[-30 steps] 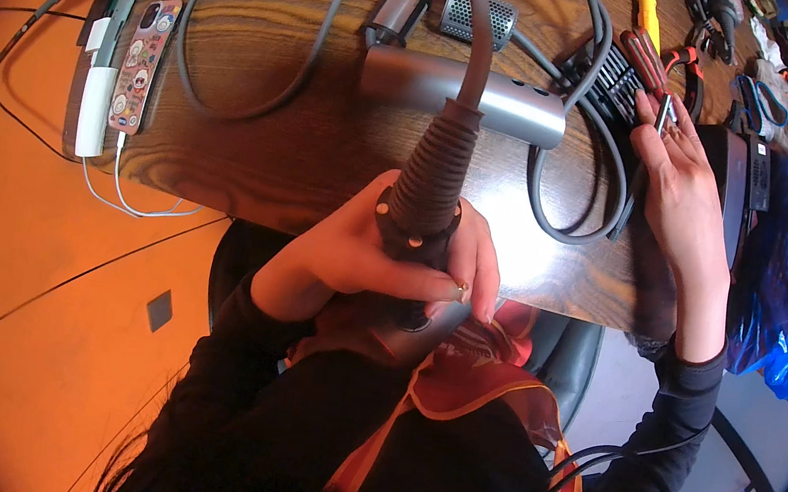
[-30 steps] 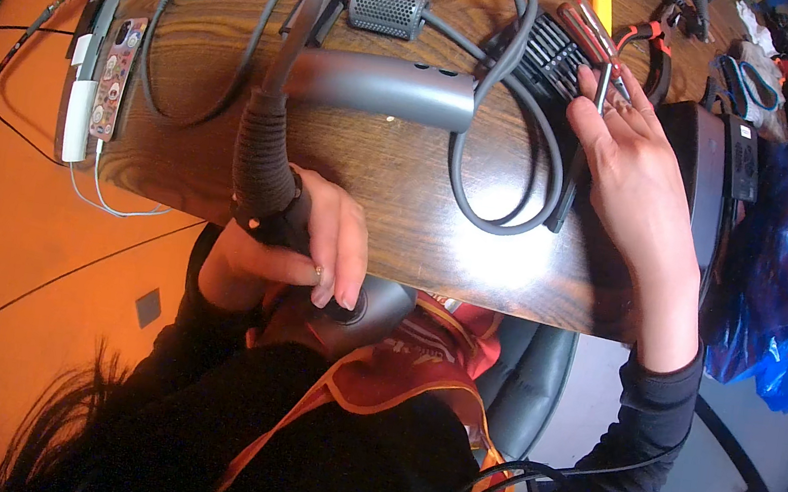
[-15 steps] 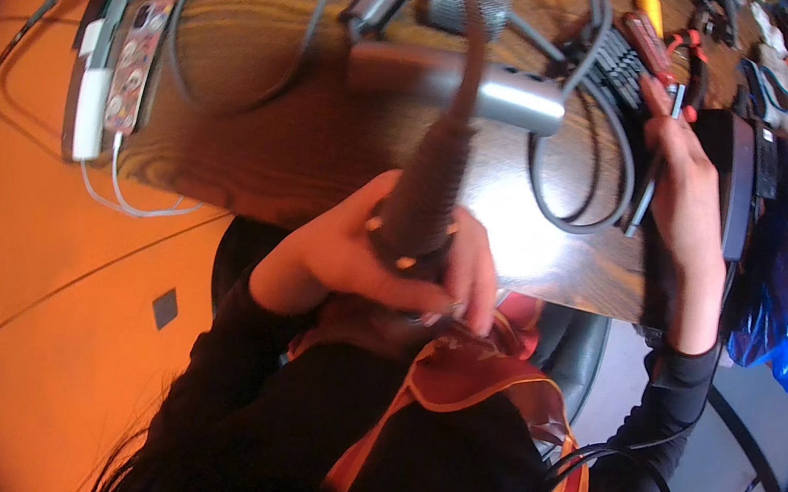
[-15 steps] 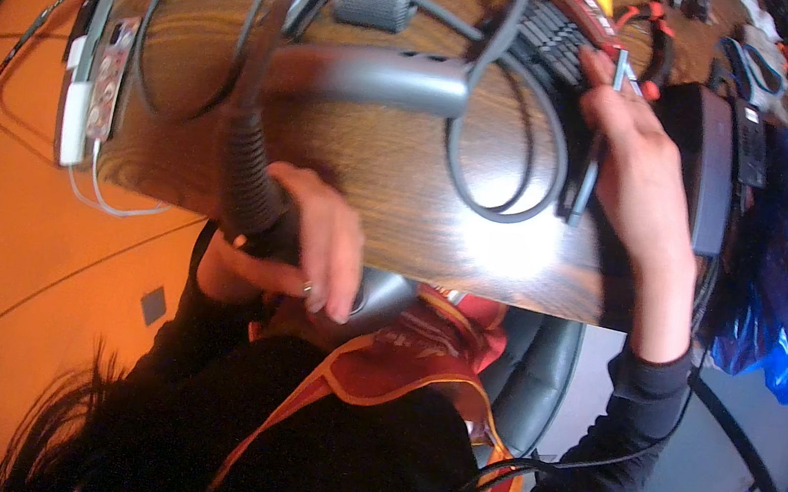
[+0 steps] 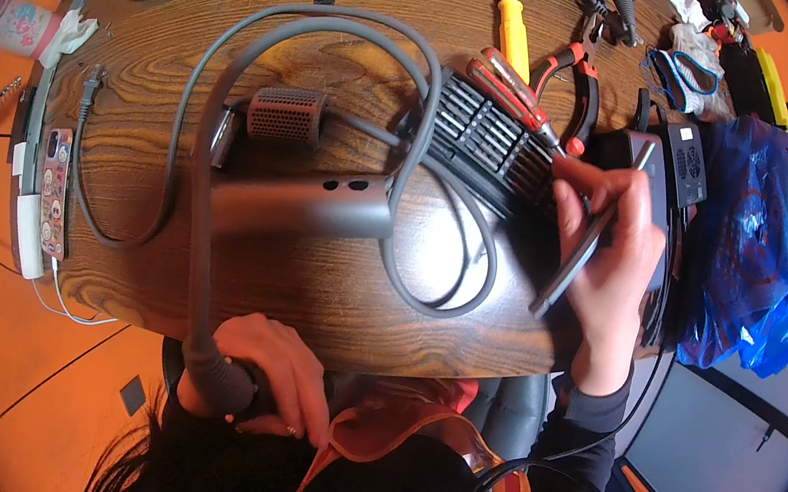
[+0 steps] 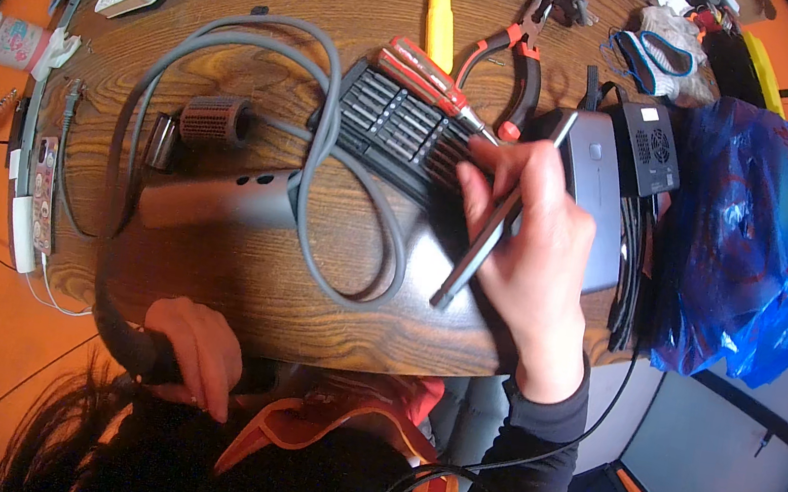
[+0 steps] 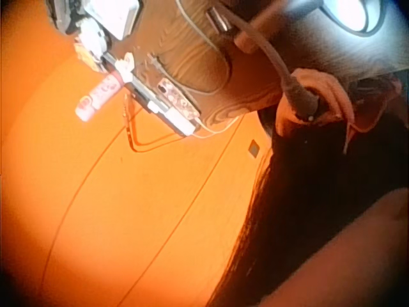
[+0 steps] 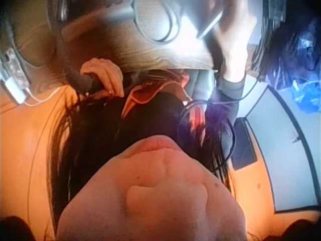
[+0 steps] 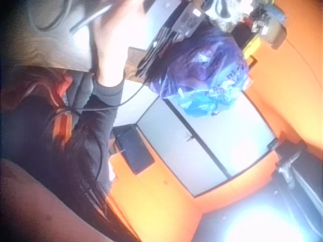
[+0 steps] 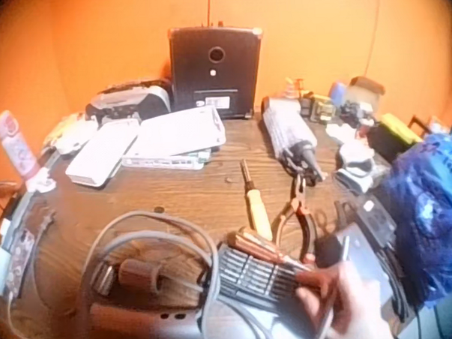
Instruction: The person uses a screwdriver to pry open the casing of a hair dryer, then removes the internal components. They continue to disassemble the device by separating the handle and body sections.
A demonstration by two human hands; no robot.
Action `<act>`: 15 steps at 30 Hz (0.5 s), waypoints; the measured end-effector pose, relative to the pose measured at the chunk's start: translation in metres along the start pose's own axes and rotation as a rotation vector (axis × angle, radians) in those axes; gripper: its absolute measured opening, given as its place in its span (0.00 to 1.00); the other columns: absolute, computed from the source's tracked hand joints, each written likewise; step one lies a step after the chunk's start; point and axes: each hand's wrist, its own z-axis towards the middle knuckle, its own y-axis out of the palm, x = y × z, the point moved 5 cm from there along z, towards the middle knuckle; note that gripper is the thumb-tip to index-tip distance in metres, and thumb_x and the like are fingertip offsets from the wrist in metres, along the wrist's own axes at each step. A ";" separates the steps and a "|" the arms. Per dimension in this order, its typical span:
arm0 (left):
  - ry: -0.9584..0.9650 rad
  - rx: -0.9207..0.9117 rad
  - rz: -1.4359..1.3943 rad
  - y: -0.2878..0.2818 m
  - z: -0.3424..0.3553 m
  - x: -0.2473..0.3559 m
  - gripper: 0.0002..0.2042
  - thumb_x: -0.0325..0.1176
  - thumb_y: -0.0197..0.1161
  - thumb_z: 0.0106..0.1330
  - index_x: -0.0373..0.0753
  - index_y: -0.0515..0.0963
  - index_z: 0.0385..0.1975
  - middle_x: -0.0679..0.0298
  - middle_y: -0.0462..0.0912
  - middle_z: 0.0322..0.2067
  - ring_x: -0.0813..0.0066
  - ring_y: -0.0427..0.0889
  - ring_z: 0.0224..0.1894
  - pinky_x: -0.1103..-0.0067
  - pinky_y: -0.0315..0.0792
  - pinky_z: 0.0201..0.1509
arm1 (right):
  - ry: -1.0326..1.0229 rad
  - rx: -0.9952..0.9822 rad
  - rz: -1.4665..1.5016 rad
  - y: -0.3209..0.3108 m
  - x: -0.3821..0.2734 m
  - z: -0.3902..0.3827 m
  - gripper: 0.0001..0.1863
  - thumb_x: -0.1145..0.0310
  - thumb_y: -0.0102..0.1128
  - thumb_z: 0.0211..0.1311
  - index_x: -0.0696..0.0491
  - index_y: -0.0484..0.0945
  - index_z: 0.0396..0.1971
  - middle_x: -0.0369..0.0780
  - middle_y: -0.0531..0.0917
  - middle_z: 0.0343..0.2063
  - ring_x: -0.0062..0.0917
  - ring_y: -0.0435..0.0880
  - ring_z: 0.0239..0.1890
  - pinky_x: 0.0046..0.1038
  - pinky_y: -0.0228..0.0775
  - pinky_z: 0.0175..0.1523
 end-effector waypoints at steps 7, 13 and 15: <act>0.065 -0.102 -0.050 0.001 -0.002 -0.005 0.16 0.39 0.55 0.57 0.28 0.77 0.29 0.45 0.79 0.34 0.66 0.78 0.25 0.77 0.70 0.28 | -0.172 -0.083 -0.140 0.009 -0.002 -0.003 0.16 0.83 0.61 0.45 0.60 0.63 0.32 0.47 0.78 0.29 0.34 0.79 0.29 0.24 0.69 0.33; 0.117 -0.097 -0.041 0.003 0.000 -0.005 0.18 0.42 0.52 0.60 0.28 0.76 0.28 0.44 0.78 0.33 0.66 0.77 0.23 0.77 0.69 0.25 | 0.066 -0.138 -0.157 0.007 0.000 -0.010 0.16 0.79 0.59 0.49 0.60 0.67 0.39 0.43 0.72 0.23 0.38 0.75 0.26 0.30 0.68 0.31; 0.122 -0.111 -0.013 0.003 0.001 -0.004 0.18 0.41 0.52 0.61 0.28 0.76 0.27 0.44 0.78 0.33 0.66 0.76 0.21 0.77 0.69 0.23 | 0.064 -0.099 -0.169 0.005 -0.002 -0.010 0.12 0.78 0.59 0.50 0.58 0.66 0.33 0.42 0.72 0.21 0.35 0.74 0.22 0.28 0.67 0.27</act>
